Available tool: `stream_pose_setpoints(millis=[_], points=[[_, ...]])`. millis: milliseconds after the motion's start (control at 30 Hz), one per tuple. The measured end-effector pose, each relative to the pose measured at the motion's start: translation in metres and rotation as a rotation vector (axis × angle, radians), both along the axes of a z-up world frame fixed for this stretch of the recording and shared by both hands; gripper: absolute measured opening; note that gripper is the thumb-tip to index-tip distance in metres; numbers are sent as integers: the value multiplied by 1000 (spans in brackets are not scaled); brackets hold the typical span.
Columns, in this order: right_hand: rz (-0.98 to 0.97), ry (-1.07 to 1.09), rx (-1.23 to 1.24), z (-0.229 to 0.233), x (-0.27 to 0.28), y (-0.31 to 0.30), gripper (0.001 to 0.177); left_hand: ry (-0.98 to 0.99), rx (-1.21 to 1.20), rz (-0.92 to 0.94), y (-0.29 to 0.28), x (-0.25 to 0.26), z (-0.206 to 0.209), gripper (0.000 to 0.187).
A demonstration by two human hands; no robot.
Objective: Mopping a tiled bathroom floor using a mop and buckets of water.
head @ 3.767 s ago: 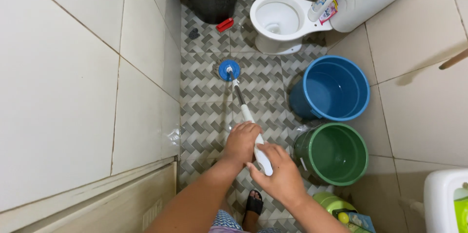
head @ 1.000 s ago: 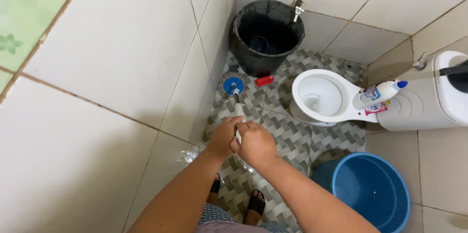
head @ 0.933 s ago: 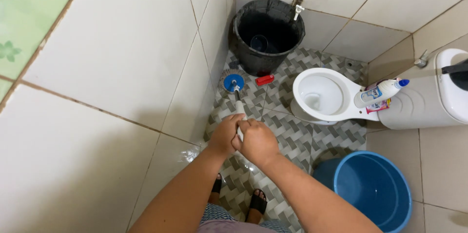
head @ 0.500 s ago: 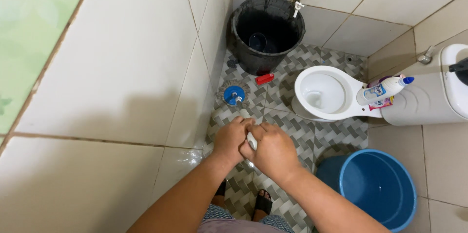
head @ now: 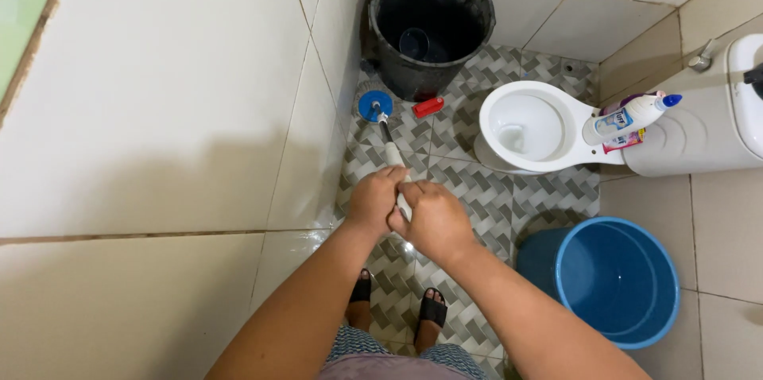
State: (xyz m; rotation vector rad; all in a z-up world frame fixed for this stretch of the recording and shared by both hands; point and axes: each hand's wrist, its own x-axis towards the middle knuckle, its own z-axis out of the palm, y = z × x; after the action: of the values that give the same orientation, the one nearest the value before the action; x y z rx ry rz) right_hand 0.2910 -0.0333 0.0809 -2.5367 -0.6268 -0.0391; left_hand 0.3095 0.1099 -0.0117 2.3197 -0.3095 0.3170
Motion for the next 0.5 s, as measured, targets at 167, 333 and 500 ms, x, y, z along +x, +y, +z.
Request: stream_pose_setpoints(millis=[167, 333, 500], points=[[-55, 8, 46, 59, -13, -1, 32, 90, 113, -68, 1, -13, 78, 29], [-41, -67, 69, 67, -19, -4, 34, 205, 113, -52, -3, -23, 98, 26], [15, -54, 136, 26, -16, -6, 27, 271, 12, -50, 4, -18, 64, 37]])
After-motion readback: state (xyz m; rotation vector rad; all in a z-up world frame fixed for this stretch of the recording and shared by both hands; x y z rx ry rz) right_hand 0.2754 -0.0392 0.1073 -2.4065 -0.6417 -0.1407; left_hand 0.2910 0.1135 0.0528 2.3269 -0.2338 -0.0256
